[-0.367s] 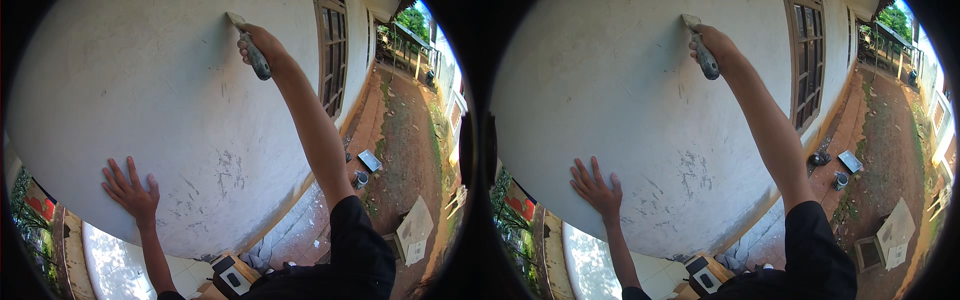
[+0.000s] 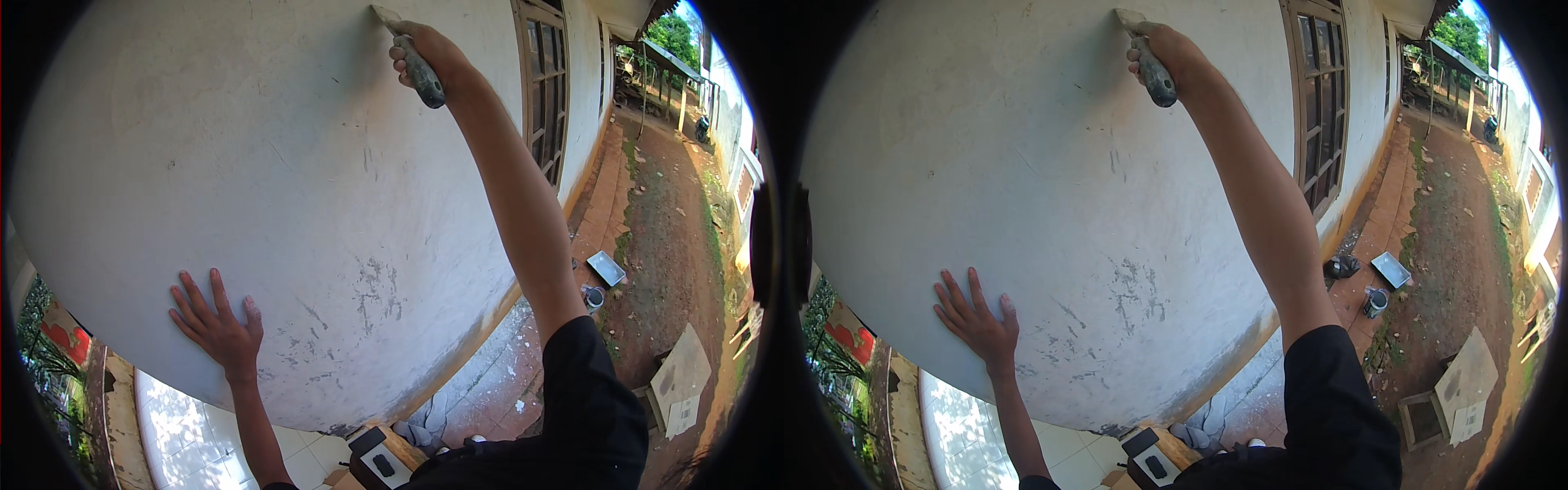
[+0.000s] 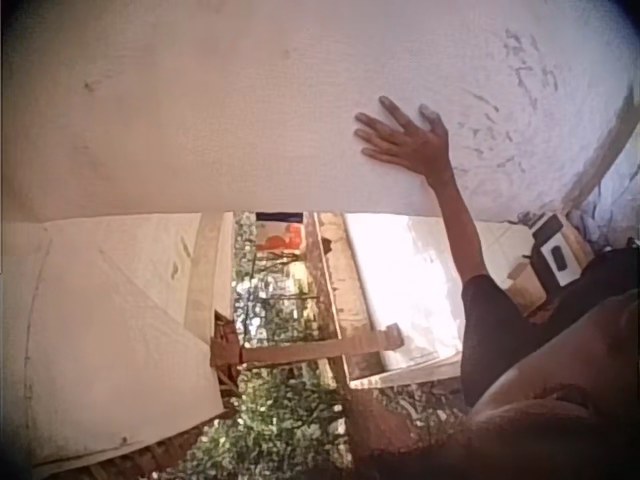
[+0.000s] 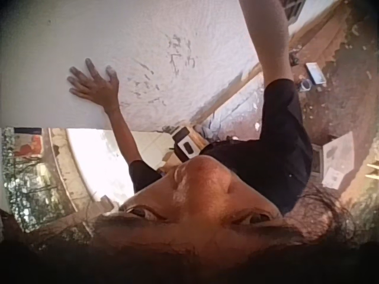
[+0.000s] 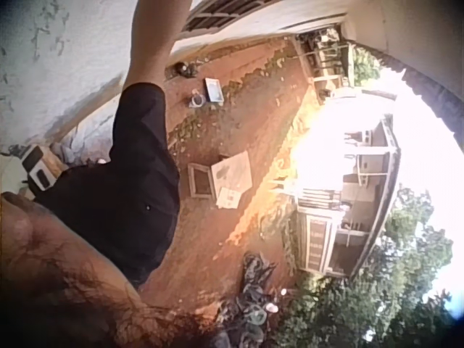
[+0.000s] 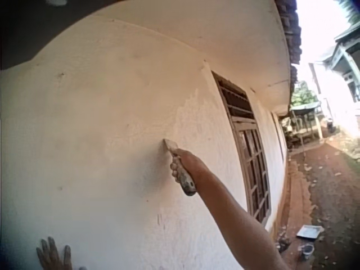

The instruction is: The person scrapes old paint from an exterior wall using a scraper tool.

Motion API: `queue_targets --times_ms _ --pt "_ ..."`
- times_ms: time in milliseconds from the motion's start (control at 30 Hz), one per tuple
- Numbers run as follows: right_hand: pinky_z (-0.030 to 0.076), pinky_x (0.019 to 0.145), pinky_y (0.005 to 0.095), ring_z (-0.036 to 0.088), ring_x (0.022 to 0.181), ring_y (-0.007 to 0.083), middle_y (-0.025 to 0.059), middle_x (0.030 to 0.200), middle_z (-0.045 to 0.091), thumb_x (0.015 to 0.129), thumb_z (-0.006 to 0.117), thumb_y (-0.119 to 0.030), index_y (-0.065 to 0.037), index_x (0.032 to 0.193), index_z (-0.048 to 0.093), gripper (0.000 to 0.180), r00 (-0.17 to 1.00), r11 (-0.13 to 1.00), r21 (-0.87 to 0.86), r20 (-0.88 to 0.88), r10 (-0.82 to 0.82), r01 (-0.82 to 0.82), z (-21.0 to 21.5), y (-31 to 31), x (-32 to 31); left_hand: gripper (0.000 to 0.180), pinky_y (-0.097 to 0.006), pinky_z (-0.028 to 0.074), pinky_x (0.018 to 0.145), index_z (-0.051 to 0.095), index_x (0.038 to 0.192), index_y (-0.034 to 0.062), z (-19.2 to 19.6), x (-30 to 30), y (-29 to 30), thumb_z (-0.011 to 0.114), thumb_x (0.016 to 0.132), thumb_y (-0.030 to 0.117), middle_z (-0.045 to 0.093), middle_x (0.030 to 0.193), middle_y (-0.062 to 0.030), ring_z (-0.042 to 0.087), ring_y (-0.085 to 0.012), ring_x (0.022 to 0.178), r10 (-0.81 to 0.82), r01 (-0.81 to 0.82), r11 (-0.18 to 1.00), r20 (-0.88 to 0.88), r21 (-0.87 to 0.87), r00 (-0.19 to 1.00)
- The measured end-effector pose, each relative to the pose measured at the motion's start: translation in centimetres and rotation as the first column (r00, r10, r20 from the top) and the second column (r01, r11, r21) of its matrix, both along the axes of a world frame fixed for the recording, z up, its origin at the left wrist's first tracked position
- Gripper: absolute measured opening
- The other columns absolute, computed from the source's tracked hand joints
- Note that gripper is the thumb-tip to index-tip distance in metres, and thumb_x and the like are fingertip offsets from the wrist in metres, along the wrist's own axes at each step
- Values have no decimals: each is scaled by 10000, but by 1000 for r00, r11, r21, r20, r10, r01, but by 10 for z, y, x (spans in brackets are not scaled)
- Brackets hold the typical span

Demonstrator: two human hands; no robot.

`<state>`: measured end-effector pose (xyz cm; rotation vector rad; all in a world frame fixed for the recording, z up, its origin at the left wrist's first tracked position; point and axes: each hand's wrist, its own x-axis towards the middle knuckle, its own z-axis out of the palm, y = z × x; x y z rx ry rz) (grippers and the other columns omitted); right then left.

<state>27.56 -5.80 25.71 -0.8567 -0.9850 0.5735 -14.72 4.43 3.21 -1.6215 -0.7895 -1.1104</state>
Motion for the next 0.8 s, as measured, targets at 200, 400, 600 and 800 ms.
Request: queue_targets --times_ms 200,400,600,800 --pt "465 430 238 543 533 85 0 685 555 1082 486 -300 -113 1000 501 204 998 998 28 -31 48 -47 -12 7 7 624 -624 170 1261 413 1593 200 -1 1 -1 478 1021 440 311 1693 -183 264 -420 1567 0 0 1000 5 8 1000" --pt "465 427 236 539 531 76 -13 689 548 1069 533 -310 -124 969 482 217 998 997 52 -29 50 -48 11 10 18 616 -626 172 1259 421 1587 195 0 -1 -1 462 1026 446 311 1693 -185 264 -424 1566 10 -10 1000 4 -1 1000" --pt "457 412 212 539 528 63 -31 682 541 1074 521 -303 -130 920 475 236 997 997 28 -10 71 -70 21 5 34 611 -630 175 1258 424 1584 193 1 2 -1 448 1035 460 317 1690 -182 270 -427 1562 15 -15 1000 1 13 1000" --pt "458 397 209 525 510 55 -31 672 549 1075 517 -318 -122 935 499 242 999 999 -15 1 33 -33 29 0 33 609 -636 178 1256 430 1578 189 -2 -1 -1 444 1037 466 320 1685 -191 275 -430 1559 17 -17 1000 3 4 1000"
